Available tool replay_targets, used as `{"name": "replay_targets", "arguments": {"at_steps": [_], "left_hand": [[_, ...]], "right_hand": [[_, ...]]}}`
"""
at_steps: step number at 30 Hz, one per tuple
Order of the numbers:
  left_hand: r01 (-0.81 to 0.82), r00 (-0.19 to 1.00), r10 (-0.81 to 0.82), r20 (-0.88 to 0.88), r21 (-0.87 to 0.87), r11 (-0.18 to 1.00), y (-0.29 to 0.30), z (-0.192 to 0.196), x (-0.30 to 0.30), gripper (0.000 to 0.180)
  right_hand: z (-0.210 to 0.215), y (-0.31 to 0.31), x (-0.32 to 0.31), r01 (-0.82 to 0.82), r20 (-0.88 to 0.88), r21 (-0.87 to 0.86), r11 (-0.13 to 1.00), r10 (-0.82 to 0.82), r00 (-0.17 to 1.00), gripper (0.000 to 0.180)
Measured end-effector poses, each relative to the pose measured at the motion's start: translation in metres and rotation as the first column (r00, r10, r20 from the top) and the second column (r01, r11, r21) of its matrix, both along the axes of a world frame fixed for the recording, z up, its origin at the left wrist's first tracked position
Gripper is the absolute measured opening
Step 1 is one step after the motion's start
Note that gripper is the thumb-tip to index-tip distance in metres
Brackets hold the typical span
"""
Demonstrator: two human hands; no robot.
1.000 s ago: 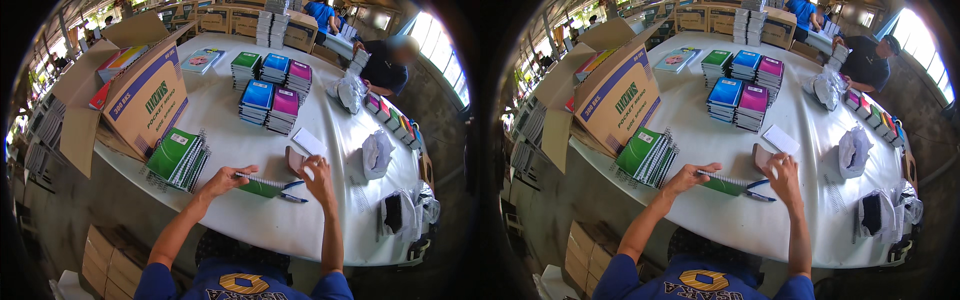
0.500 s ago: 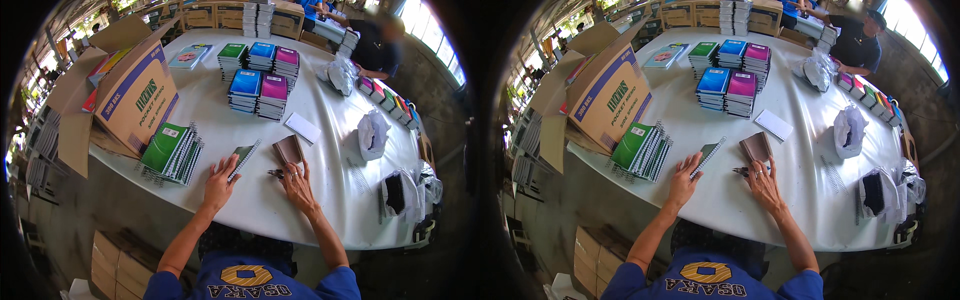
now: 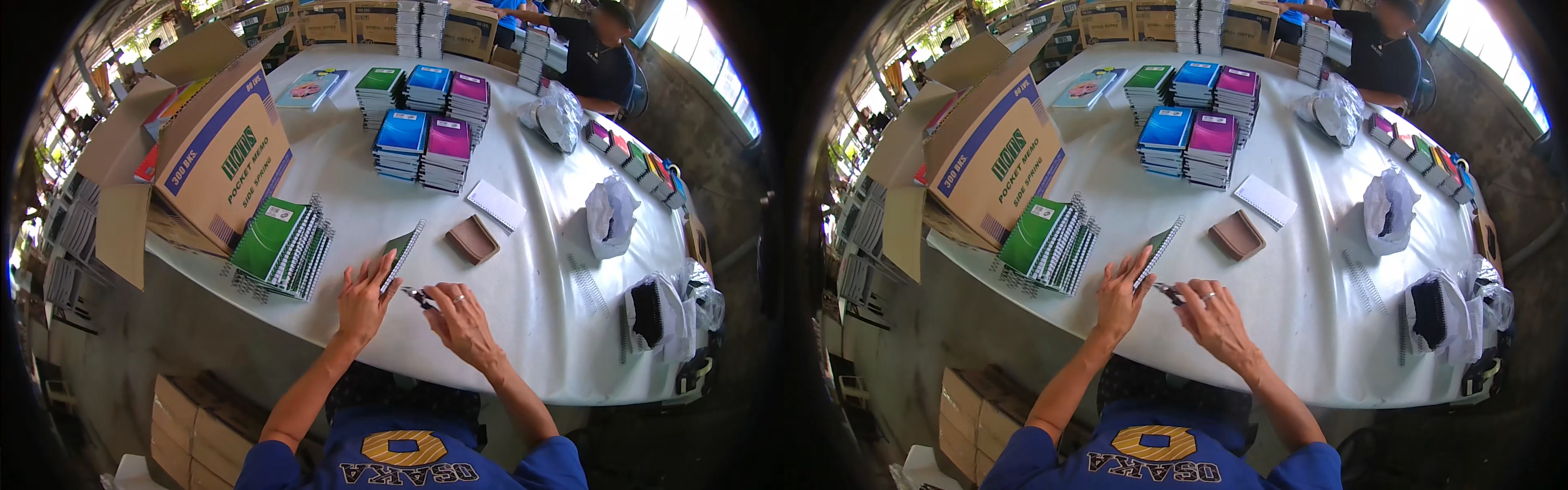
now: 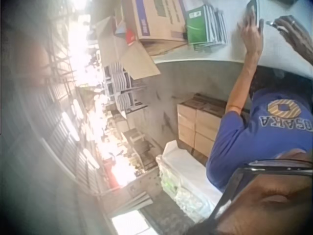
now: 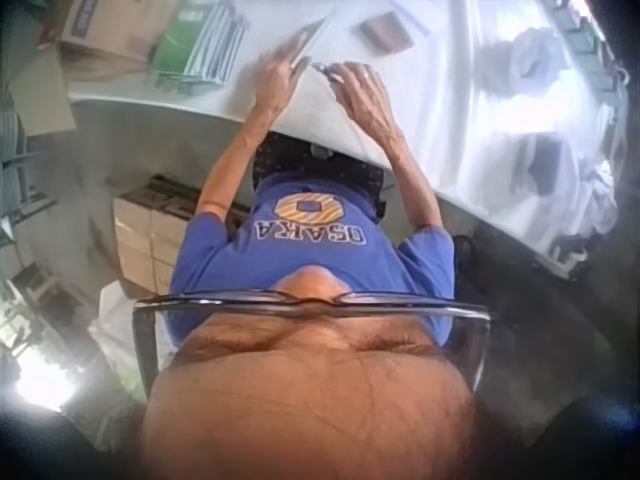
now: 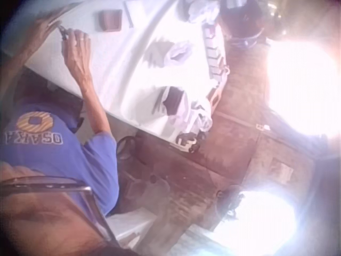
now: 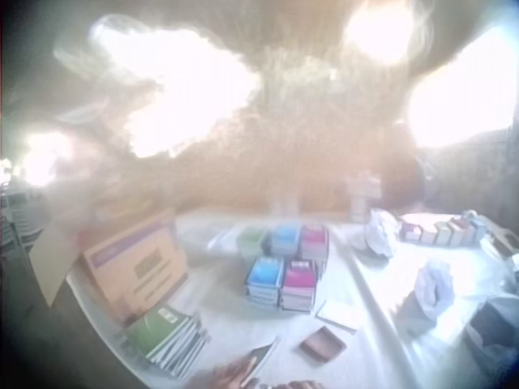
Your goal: The person binds notebooks by threading a spiral wire through the holes of a notebook and then using pliers to cut the excess wire.
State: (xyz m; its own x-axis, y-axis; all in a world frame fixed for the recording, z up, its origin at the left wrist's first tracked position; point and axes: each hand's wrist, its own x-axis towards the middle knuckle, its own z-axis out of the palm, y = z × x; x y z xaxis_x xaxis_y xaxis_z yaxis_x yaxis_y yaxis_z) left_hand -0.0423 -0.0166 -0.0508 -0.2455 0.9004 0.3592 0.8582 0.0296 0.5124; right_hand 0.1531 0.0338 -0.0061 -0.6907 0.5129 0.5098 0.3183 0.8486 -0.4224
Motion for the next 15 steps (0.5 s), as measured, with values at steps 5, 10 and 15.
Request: {"name": "replay_targets", "arguments": {"at_steps": [5,10,15], "left_hand": [[-0.013,0.997,0.020,-0.078,0.080,0.997,0.001,0.004,0.004,0.054],[-0.022,0.991,0.035,-0.130,0.105,0.994,0.002,0.006,0.006,0.056],[-0.002,0.966,0.042,-0.254,0.154,0.988,-0.003,0.012,-0.002,0.054]], "right_hand": [[0.008,-0.004,-0.013,-0.027,-0.004,0.046,0.999,0.027,1.000,0.038],[0.001,0.000,-0.008,-0.112,-0.014,-0.286,0.952,0.112,0.994,0.026],[0.018,0.030,-0.004,-0.227,-0.154,-0.938,0.261,0.271,0.950,0.028]]}}
